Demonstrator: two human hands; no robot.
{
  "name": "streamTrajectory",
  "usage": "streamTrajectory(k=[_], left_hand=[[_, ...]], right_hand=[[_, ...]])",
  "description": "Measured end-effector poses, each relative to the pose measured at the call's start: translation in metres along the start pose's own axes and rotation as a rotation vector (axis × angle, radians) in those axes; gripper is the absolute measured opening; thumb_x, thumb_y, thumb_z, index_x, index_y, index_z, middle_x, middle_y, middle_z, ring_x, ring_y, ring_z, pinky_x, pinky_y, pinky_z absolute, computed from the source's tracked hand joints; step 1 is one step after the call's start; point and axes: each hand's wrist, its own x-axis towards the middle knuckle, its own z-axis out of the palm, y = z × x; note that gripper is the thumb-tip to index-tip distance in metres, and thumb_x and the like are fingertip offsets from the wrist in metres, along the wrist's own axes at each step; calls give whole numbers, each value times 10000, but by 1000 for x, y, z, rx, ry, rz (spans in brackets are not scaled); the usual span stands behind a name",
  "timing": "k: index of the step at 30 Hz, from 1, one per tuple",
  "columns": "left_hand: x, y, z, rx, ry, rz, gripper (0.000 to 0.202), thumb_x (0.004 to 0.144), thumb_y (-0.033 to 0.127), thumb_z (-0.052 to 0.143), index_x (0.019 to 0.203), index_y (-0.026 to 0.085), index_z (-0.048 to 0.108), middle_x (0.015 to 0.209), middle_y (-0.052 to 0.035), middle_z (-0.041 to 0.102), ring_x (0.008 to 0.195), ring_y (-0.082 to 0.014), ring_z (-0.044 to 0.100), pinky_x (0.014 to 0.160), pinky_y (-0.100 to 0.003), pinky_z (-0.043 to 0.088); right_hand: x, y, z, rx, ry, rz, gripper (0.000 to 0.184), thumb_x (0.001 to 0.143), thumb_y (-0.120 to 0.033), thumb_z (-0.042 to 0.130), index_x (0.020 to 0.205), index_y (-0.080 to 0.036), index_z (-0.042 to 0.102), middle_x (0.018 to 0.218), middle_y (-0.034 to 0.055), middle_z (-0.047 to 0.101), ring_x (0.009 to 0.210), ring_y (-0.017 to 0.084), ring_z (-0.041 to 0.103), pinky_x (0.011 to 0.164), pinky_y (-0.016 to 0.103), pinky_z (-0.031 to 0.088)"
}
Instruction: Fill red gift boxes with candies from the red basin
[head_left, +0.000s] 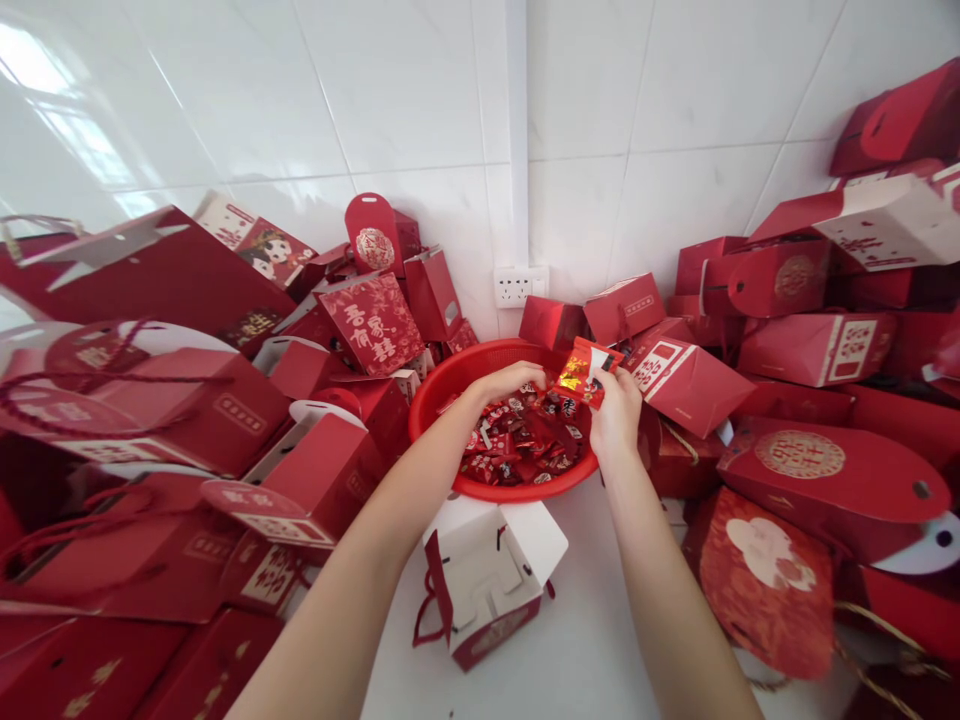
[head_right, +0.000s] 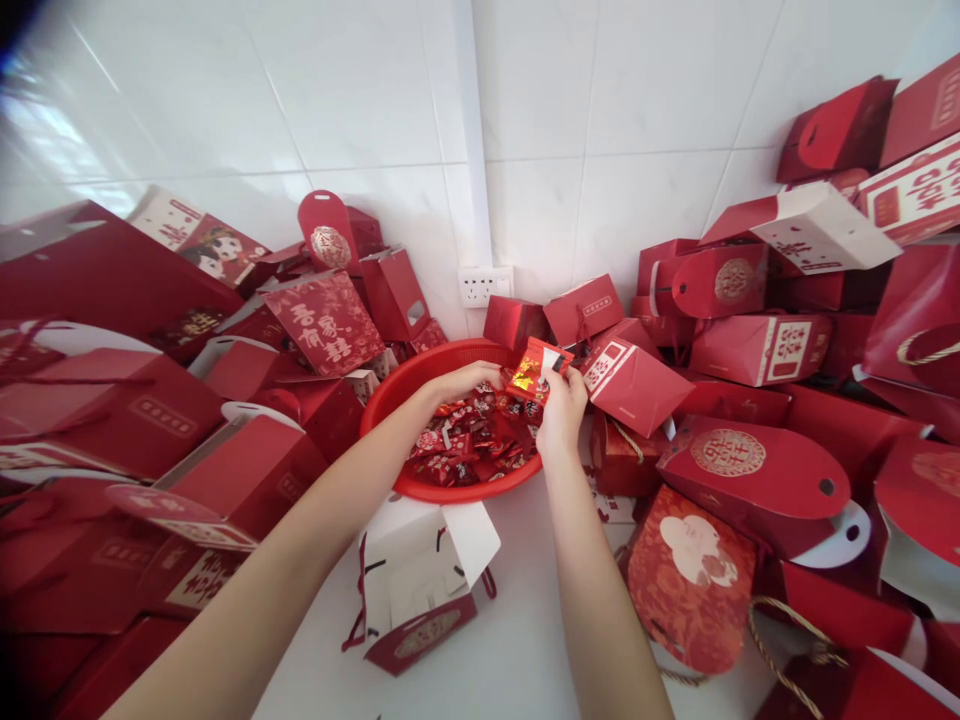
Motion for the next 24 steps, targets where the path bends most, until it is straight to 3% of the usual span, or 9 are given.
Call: streamTrajectory(k=[5, 9, 12, 15, 19, 24], left_hand=[[20, 8, 0, -48, -96, -160, 343, 966, 385, 619, 1227, 163, 629, 1244, -89, 641, 1054, -239, 653, 885, -425, 583], [16, 16, 3, -129, -145, -202, 36, 834, 139, 668, 804, 119, 673, 823, -47, 712, 736, -165, 678, 690, -288, 569], [9, 23, 4, -192, -133, -186, 114, 667, 28, 603, 632, 136, 621, 640, -17, 676, 549, -124, 608, 541, -228, 494], [6, 31, 2, -234, -112, -190, 118, 634, 48, 565, 657, 136, 640, 605, 2, 652, 468, -91, 532, 481, -206, 442], [0, 41, -3, -263, -88, -203, 88, 678, 112, 566, 711, 150, 638, 579, 12, 619, 486, -108, 550, 500, -215, 459], [-36, 53, -4, -255, -63, -150, 93, 715, 163, 671, 803, 167, 644, 669, 33, 626, 570, -99, 580, 598, -217, 485]], right_hand=[[-2, -2, 0, 3, -31, 7, 153, 569, -253, 701, 693, -202, 626, 652, -47, 695, 635, 144, 633, 628, 264, 532], [-2, -2, 0, 2, -36, 5, 134, 581, -246, 697, 683, -205, 621, 645, -50, 693, 612, 140, 628, 626, 266, 532], [-2, -2, 0, 0, -34, 2, 130, 586, -242, 698, 687, -207, 624, 633, -56, 690, 604, 138, 626, 625, 264, 532], [-1, -1, 0, -1, -26, 1, 130, 584, -238, 701, 689, -205, 632, 640, -56, 694, 616, 135, 628, 626, 254, 527], [1, -1, -1, -6, -16, 6, 135, 574, -232, 703, 692, -201, 645, 667, -55, 711, 635, 128, 636, 639, 243, 526], [1, -2, -1, -8, -27, 17, 145, 554, -233, 711, 675, -202, 637, 625, -58, 696, 617, 131, 627, 626, 245, 523]])
